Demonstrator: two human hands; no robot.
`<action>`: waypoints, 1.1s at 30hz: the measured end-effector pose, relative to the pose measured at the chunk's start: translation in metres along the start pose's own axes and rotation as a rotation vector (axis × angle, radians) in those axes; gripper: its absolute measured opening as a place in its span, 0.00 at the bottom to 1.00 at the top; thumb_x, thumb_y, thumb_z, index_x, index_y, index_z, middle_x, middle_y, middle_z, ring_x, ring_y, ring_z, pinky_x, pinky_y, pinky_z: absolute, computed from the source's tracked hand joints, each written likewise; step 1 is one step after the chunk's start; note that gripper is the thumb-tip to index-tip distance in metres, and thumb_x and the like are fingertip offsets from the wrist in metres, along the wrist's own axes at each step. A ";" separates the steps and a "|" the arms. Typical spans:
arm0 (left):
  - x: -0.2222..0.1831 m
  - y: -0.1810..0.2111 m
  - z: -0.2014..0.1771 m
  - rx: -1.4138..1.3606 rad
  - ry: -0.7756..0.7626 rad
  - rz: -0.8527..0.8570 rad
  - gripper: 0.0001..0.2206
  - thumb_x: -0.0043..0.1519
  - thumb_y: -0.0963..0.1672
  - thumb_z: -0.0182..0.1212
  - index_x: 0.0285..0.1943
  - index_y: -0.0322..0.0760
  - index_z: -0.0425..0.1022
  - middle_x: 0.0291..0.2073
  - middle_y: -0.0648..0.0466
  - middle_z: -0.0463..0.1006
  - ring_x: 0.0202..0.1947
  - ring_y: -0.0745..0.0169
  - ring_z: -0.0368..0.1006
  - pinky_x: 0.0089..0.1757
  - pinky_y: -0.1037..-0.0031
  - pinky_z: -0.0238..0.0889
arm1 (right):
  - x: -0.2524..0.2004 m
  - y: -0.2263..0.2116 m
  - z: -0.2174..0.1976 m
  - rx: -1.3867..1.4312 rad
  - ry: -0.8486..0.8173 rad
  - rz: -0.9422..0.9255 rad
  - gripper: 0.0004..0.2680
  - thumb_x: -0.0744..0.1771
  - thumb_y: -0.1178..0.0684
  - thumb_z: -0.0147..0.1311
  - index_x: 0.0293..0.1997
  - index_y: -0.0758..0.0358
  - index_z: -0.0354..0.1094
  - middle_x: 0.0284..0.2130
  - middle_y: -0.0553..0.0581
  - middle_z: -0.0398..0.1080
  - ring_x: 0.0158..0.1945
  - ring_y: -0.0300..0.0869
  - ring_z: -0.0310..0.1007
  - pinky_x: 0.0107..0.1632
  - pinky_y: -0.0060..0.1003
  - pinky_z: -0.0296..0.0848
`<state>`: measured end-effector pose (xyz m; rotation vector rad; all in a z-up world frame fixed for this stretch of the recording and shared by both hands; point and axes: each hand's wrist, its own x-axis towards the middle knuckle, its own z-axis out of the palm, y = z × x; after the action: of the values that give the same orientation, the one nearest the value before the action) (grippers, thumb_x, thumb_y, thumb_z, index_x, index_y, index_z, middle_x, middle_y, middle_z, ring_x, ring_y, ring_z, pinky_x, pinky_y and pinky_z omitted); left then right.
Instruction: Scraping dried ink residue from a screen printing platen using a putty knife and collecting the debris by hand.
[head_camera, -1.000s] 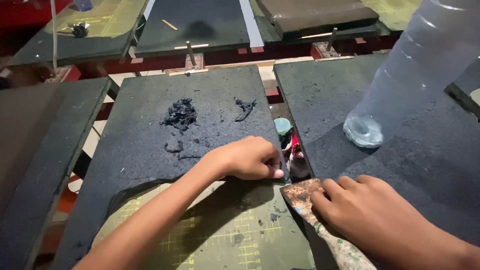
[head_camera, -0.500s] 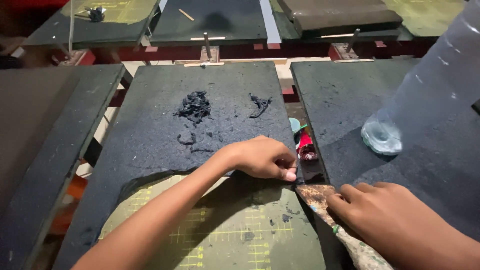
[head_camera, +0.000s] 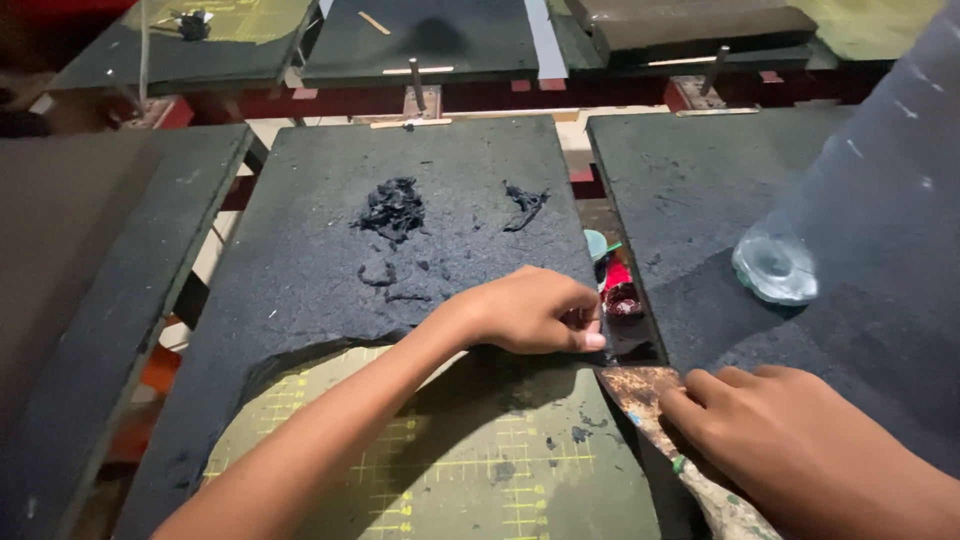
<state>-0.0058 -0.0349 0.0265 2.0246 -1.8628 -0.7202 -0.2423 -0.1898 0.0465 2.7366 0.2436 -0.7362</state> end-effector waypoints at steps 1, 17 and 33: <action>-0.004 0.002 0.000 -0.037 0.036 0.007 0.13 0.63 0.54 0.56 0.36 0.46 0.73 0.31 0.60 0.79 0.31 0.62 0.71 0.38 0.69 0.59 | 0.001 -0.001 0.002 -0.023 0.031 0.011 0.20 0.64 0.46 0.61 0.57 0.49 0.55 0.36 0.50 0.68 0.36 0.52 0.73 0.32 0.49 0.72; -0.109 0.065 -0.095 0.105 0.036 -0.429 0.31 0.61 0.55 0.58 0.72 0.44 0.62 0.70 0.56 0.69 0.63 0.55 0.72 0.53 0.56 0.71 | 0.011 0.018 -0.011 -0.300 0.454 -0.080 0.11 0.63 0.60 0.57 0.46 0.49 0.62 0.37 0.52 0.67 0.33 0.50 0.75 0.33 0.47 0.74; -0.149 -0.024 0.008 0.131 0.284 -0.363 0.09 0.71 0.47 0.56 0.39 0.42 0.67 0.35 0.52 0.74 0.37 0.53 0.66 0.38 0.64 0.59 | 0.044 -0.060 -0.016 -0.110 0.930 -0.508 0.16 0.72 0.41 0.45 0.65 0.52 0.63 0.42 0.61 0.71 0.28 0.44 0.73 0.24 0.41 0.67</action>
<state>0.0051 0.1161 0.0309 2.4362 -1.4355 -0.3718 -0.2114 -0.1244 0.0222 2.7097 1.1454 0.5091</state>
